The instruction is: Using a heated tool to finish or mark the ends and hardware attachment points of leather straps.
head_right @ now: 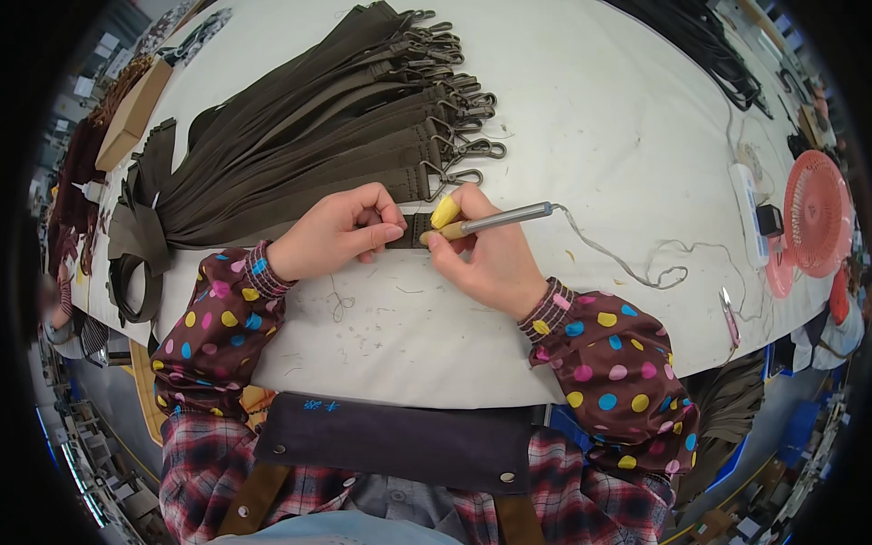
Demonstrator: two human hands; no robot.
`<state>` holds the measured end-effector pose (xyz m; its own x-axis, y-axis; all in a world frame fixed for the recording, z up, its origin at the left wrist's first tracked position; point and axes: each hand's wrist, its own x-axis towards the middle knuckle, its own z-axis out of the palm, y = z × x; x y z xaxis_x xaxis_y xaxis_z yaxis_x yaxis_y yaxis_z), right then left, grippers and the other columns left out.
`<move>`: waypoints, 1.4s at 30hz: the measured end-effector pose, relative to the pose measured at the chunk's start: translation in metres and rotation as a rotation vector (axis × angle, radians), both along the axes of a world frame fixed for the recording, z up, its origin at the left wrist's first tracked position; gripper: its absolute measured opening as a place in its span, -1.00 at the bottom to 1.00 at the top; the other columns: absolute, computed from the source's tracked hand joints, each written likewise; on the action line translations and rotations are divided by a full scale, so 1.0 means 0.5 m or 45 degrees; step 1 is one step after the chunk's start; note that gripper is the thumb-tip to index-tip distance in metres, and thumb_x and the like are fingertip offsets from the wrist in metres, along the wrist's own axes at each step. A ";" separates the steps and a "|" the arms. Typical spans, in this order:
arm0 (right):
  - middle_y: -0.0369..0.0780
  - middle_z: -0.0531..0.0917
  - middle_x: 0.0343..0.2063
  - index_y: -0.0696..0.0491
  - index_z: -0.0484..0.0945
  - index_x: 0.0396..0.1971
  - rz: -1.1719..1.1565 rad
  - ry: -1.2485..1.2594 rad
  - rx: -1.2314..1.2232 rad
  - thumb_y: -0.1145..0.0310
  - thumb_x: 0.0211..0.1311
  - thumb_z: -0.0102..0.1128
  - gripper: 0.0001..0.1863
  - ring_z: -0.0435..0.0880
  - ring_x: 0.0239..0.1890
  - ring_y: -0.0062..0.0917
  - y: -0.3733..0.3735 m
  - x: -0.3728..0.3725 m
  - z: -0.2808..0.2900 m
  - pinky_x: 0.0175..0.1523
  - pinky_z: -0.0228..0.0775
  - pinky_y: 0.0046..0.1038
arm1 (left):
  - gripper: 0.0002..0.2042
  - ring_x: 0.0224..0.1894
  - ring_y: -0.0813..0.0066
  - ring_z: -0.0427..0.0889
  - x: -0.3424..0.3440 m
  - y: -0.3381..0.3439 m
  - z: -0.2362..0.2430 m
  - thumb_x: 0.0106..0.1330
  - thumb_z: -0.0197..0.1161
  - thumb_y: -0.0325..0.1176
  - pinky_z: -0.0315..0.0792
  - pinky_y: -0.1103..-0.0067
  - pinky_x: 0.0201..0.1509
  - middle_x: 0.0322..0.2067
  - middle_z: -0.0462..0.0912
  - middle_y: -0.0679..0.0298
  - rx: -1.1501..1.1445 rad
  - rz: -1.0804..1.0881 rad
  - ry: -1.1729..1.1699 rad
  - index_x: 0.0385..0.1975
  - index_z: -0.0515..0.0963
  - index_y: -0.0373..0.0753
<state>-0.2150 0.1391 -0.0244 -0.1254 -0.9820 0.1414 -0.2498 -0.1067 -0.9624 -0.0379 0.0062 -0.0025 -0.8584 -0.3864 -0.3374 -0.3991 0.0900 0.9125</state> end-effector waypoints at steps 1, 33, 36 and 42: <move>-0.35 0.41 -0.47 0.10 0.27 -0.34 0.036 0.023 0.043 0.54 0.12 0.12 -0.80 0.44 -0.40 -0.76 0.000 -0.001 -0.001 -0.30 0.27 -0.67 | -0.89 -0.45 0.77 0.43 0.000 -0.001 -0.004 0.30 0.14 -0.42 0.40 0.76 -0.44 -0.33 0.52 0.32 -0.001 0.000 -0.002 -0.39 0.36 -0.26; -0.36 0.38 -0.48 0.11 0.27 -0.37 -0.008 0.053 0.039 0.54 0.09 0.12 -0.81 0.39 -0.42 -0.78 0.000 -0.004 0.011 -0.31 0.27 -0.68 | -0.86 -0.43 0.58 0.51 -0.017 -0.008 0.038 0.21 0.16 -0.52 0.43 0.66 -0.38 -0.34 0.48 0.28 -0.685 -0.248 0.133 -0.29 0.37 -0.28; -0.34 0.38 -0.52 0.12 0.28 -0.40 -0.046 -0.002 0.000 0.53 0.05 0.15 -0.79 0.38 -0.48 -0.76 -0.001 -0.002 0.006 -0.38 0.26 -0.67 | -0.83 -0.36 0.45 0.50 -0.031 -0.013 0.022 0.16 0.21 -0.52 0.41 0.58 -0.33 -0.33 0.44 0.26 -0.856 -0.385 0.217 -0.27 0.43 -0.26; -0.33 0.39 -0.57 0.13 0.29 -0.43 -0.064 -0.026 -0.052 0.51 0.00 0.18 -0.78 0.37 -0.56 -0.73 -0.004 0.001 -0.005 -0.46 0.25 -0.65 | -0.89 -0.32 0.37 0.46 -0.049 -0.038 0.016 0.16 0.24 -0.45 0.38 0.54 -0.27 -0.37 0.40 0.27 -0.779 -0.562 0.168 -0.33 0.48 -0.19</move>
<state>-0.2142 0.1369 -0.0268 -0.1781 -0.9678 0.1777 -0.2361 -0.1333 -0.9625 -0.0625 -0.0128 0.0057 -0.9949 -0.0831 -0.0579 -0.1001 0.7206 0.6861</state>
